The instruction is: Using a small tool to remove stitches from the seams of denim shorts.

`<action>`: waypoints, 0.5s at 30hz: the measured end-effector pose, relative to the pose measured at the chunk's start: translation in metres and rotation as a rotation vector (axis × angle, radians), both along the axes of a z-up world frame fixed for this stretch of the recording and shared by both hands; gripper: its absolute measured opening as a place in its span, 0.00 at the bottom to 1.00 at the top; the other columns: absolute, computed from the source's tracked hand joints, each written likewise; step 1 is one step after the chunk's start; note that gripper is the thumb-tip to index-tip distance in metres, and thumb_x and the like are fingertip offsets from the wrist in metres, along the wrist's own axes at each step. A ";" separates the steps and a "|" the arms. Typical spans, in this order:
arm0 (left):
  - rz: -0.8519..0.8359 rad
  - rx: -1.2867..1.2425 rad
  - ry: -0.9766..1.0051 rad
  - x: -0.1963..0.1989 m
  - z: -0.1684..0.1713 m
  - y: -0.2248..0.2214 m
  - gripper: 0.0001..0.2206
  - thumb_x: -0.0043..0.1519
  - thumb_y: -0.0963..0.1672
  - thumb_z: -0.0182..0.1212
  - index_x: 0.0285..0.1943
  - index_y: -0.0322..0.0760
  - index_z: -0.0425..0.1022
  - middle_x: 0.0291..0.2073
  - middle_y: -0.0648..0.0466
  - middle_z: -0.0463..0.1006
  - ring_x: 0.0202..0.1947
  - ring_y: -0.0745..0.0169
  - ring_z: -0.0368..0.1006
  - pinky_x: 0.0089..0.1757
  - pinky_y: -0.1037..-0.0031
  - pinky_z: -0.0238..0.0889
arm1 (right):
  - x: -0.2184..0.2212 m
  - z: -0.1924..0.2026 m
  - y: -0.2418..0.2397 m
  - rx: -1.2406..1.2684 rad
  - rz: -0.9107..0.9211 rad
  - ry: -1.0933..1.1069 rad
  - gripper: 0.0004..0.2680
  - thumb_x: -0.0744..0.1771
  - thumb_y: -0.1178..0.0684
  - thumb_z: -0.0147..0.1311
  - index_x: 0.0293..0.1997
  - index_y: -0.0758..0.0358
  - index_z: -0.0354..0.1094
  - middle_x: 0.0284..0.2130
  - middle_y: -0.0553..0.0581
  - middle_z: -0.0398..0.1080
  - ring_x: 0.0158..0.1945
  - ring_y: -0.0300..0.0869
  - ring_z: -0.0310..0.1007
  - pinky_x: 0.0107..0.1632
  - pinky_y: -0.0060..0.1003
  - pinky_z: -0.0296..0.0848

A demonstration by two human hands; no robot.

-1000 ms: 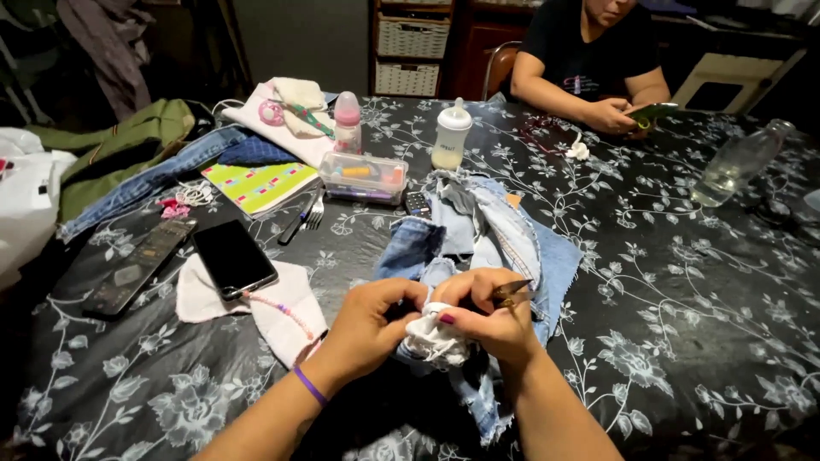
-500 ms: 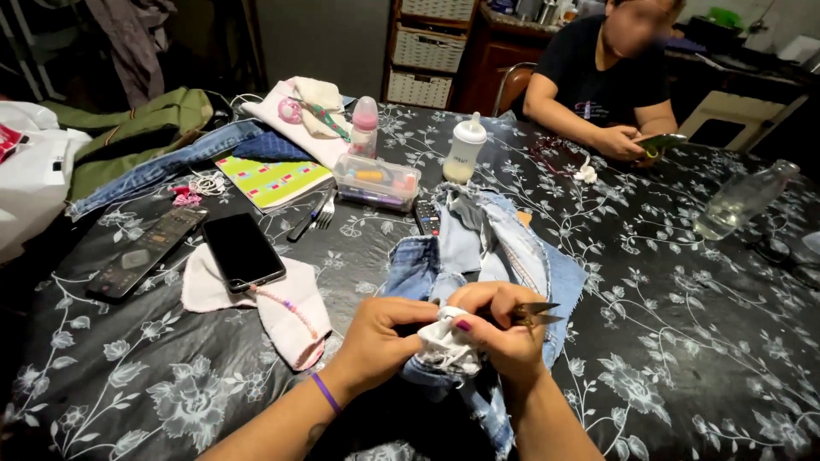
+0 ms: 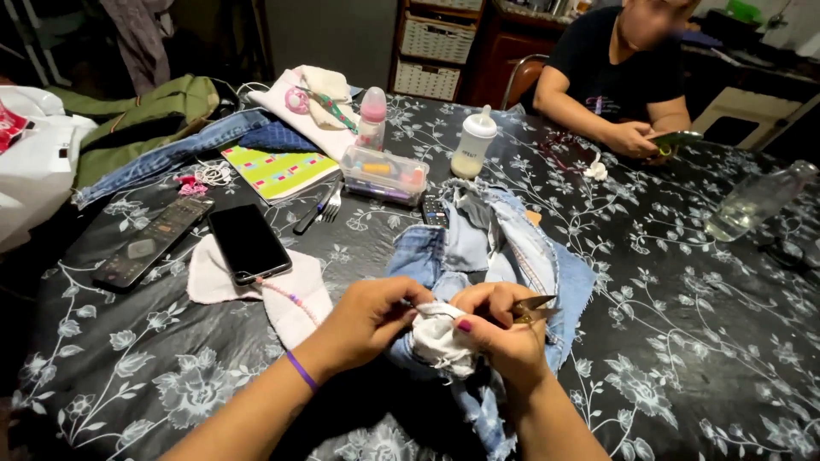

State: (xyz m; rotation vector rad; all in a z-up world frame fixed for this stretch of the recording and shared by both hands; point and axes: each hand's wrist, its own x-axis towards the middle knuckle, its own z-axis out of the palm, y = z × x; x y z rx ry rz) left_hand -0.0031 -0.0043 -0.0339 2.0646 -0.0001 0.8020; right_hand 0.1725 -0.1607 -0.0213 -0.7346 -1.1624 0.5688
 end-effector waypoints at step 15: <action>0.073 -0.181 0.591 -0.003 0.042 0.028 0.12 0.54 0.54 0.72 0.32 0.48 0.88 0.21 0.64 0.75 0.28 0.73 0.66 0.36 0.76 0.58 | -0.030 -0.006 0.003 -0.317 -0.421 -0.356 0.21 0.62 0.59 0.67 0.22 0.53 0.46 0.22 0.54 0.75 0.25 0.37 0.67 0.32 0.32 0.67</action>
